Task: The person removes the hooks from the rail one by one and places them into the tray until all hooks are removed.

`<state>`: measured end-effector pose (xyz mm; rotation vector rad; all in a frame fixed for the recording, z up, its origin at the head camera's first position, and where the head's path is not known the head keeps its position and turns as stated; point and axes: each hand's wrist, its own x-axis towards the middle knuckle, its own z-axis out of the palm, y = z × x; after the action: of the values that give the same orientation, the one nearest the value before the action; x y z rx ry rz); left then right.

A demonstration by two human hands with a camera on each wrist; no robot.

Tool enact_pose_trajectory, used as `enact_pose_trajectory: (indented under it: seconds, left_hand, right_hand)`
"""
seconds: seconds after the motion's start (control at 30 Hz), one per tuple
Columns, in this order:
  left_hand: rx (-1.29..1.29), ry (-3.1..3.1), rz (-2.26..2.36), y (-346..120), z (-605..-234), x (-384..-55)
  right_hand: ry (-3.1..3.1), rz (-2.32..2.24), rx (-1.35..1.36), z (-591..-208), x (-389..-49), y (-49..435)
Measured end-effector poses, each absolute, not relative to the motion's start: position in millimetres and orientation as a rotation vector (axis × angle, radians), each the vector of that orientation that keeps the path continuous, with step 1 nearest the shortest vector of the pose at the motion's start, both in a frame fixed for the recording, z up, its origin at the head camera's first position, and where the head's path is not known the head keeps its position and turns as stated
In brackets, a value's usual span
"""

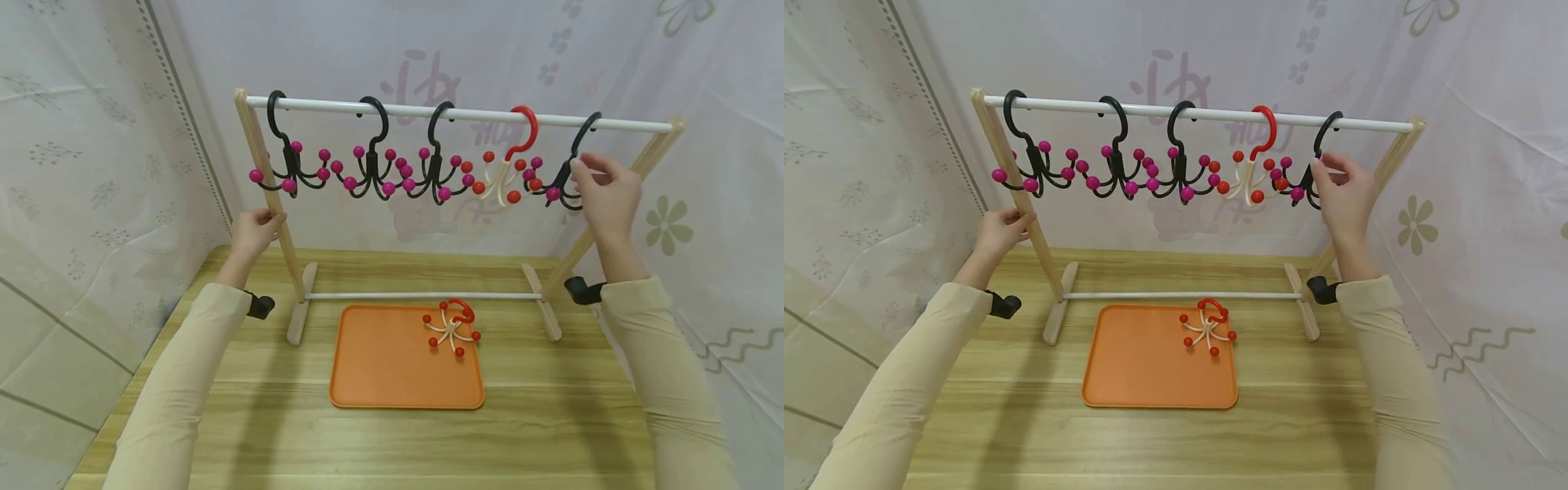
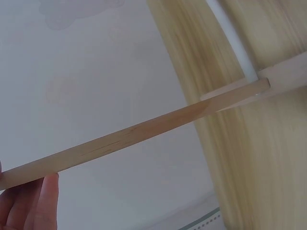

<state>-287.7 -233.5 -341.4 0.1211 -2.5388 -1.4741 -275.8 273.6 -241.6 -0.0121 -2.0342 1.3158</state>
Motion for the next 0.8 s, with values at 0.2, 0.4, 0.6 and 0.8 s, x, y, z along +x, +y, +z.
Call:
enact_pose_trajectory:
  seconds: [0.2,0.4,0.6,0.8]
  left_hand:
    - [0.135,-2.545,-1.484,-233.4,-340.9,-288.0]
    - [0.123,-2.538,-1.466,-233.4,-341.7,-288.1]
    - [0.13,-2.541,-1.457,-233.6,-342.4,-289.5]
    - [0.134,-2.549,-1.459,-234.6,-343.0,-290.3]
  right_hand:
    - [-2.113,1.409,-0.016,-227.2,-288.7,274.2]
    - [-2.181,1.406,-0.062,-220.0,-296.4,270.7]
    - [-2.178,1.413,-0.093,-220.2,-298.6,268.9]
    - [-2.093,1.48,-0.126,-221.0,-299.6,270.7]
